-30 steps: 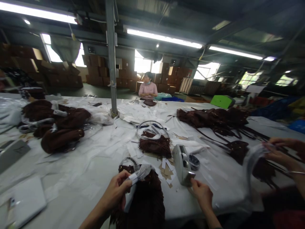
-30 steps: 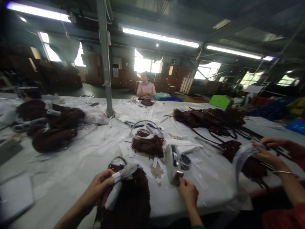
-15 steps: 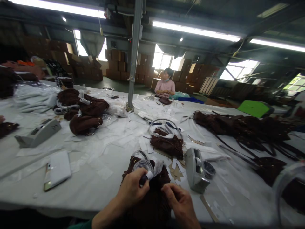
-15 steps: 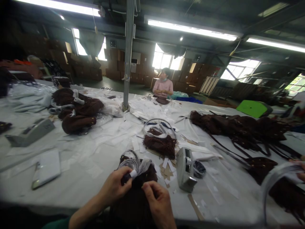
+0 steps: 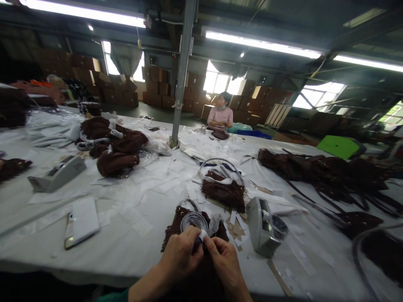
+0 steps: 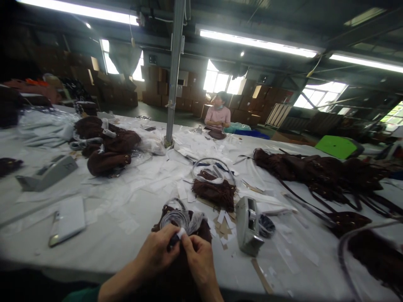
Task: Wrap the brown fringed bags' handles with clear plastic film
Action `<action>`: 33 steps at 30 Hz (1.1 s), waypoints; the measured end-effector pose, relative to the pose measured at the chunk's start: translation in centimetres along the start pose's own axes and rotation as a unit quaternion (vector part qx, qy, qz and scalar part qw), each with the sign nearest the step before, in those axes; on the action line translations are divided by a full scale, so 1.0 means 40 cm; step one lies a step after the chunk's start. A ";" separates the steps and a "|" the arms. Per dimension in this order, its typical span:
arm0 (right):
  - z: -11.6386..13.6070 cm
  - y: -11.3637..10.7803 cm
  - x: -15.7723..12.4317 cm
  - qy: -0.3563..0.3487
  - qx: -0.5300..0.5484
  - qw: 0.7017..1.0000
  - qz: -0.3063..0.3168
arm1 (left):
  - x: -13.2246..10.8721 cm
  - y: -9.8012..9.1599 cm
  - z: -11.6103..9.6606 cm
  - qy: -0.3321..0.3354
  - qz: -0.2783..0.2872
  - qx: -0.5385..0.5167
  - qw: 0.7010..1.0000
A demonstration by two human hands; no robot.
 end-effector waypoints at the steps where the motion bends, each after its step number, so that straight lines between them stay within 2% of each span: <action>1: -0.005 0.002 0.001 0.005 0.002 1.000 -0.003 | -0.001 -0.001 0.002 -0.002 -0.007 -0.005 1.000; 8: -0.012 0.012 0.002 0.039 0.044 0.998 -0.003 | -0.006 -0.010 0.006 -0.001 -0.039 -0.088 0.995; 13: 0.023 0.016 -0.016 0.036 0.089 0.995 -0.016 | 0.004 -0.029 0.012 -0.062 -0.115 -0.221 0.967; 15: 0.031 0.016 -0.020 0.040 0.122 0.991 -0.038 | 0.010 -0.031 0.012 -0.080 -0.123 -0.250 0.957; 20: 0.031 0.019 -0.020 0.062 0.204 0.975 -0.064 | 0.024 -0.026 0.005 -0.100 -0.121 -0.305 0.939; 26: 0.022 0.011 -0.025 0.049 0.228 0.967 -0.105 | 0.023 -0.006 0.003 -0.146 -0.093 -0.368 0.914; 29: 0.016 0.012 -0.028 0.022 0.243 0.962 -0.127 | 0.024 -0.002 -0.008 -0.190 -0.061 -0.418 0.886; 33: 0.014 0.025 -0.029 -0.012 0.245 0.963 -0.116 | 0.032 -0.004 -0.033 -0.219 -0.012 -0.516 0.828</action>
Point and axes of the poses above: each hand's wrist, its own x-axis towards the middle knuckle, its own y-axis out of the palm, z = x × y, the point moved 4 cm from there along x, towards the middle knuckle, and after that the axes turned 4 degrees about -y, right-handed, at the moved point
